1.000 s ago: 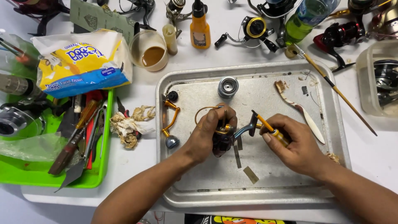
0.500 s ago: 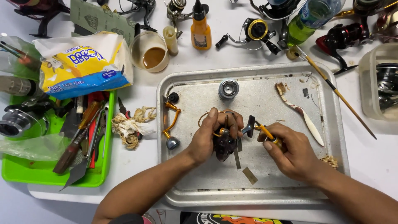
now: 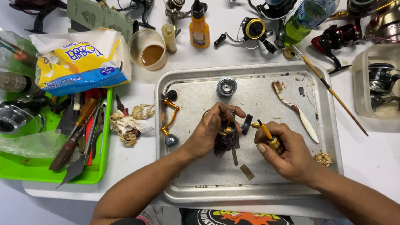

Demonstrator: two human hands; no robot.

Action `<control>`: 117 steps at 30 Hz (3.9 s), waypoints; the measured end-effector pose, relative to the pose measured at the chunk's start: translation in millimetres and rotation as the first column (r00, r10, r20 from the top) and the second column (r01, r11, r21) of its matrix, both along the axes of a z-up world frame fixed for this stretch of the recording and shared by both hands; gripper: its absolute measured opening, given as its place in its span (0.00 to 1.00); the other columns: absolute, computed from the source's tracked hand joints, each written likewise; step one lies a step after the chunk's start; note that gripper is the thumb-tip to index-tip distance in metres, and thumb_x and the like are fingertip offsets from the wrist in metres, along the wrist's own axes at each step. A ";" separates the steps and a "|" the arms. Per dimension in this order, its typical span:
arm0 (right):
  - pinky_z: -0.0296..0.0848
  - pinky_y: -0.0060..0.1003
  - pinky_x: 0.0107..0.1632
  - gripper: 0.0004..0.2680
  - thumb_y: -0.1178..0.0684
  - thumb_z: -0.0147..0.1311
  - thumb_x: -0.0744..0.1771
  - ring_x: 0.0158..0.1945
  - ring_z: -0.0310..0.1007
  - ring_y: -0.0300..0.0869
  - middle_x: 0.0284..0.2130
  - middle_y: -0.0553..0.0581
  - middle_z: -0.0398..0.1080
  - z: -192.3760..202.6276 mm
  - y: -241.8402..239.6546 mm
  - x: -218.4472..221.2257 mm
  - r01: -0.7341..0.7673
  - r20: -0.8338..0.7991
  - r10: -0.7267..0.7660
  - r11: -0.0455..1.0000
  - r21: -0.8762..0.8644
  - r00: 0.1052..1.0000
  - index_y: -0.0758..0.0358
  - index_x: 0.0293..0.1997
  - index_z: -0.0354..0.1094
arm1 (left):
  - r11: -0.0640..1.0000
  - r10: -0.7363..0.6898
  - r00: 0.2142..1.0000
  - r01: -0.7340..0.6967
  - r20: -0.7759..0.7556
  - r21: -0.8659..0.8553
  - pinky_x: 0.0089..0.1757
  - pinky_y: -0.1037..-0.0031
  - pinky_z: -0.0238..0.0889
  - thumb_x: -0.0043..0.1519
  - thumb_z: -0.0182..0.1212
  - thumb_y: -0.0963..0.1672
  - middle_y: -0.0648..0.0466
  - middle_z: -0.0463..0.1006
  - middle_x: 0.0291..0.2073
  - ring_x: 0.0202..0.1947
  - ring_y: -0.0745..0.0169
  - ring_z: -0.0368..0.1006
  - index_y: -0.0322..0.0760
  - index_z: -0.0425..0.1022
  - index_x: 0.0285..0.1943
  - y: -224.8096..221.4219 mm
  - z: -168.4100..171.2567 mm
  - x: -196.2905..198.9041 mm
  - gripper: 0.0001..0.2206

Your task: The person uses a screwdriver to loosen and remove a screw from a fishing reel. They then dip a small piece of sandpaper into a liquid and rub it against the screwdriver tip.

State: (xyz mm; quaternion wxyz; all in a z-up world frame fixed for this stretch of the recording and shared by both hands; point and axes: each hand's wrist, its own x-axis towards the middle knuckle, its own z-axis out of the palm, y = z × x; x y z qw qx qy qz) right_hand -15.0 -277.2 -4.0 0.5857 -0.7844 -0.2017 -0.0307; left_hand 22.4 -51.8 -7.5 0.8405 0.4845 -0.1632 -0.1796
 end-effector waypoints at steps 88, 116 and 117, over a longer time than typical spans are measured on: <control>0.65 0.29 0.24 0.06 0.61 0.66 0.61 0.19 0.62 0.35 0.14 0.54 0.67 49.9 -17.6 25.8 0.228 -0.021 -0.227 0.973 0.036 0.974 0.69 0.37 0.74 | 0.824 -0.090 0.835 -0.244 0.543 0.511 0.44 0.57 0.77 0.62 0.65 0.50 0.39 0.78 0.53 0.50 0.35 0.79 0.38 0.79 0.51 6.9 56.3 41.3 0.15; 0.70 0.34 0.32 0.14 0.51 0.57 0.65 0.26 0.71 0.40 0.36 0.52 0.75 79.1 -42.4 14.7 -0.014 0.026 0.030 0.887 -0.461 0.999 0.59 0.56 0.67 | 0.634 -0.431 0.434 -0.478 0.791 0.608 0.31 0.61 0.58 0.71 0.47 0.52 0.51 0.69 0.22 0.22 0.46 0.64 0.37 0.63 0.36 12.5 37.9 29.2 0.17; 0.70 0.34 0.34 0.13 0.53 0.55 0.66 0.27 0.72 0.40 0.36 0.53 0.76 84.1 -47.9 15.0 -0.041 0.063 0.082 0.873 -0.486 0.995 0.60 0.56 0.67 | 0.617 -0.442 0.448 -0.477 0.777 0.626 0.30 0.61 0.59 0.71 0.46 0.52 0.51 0.69 0.22 0.21 0.46 0.65 0.37 0.63 0.36 17.3 34.9 29.4 0.17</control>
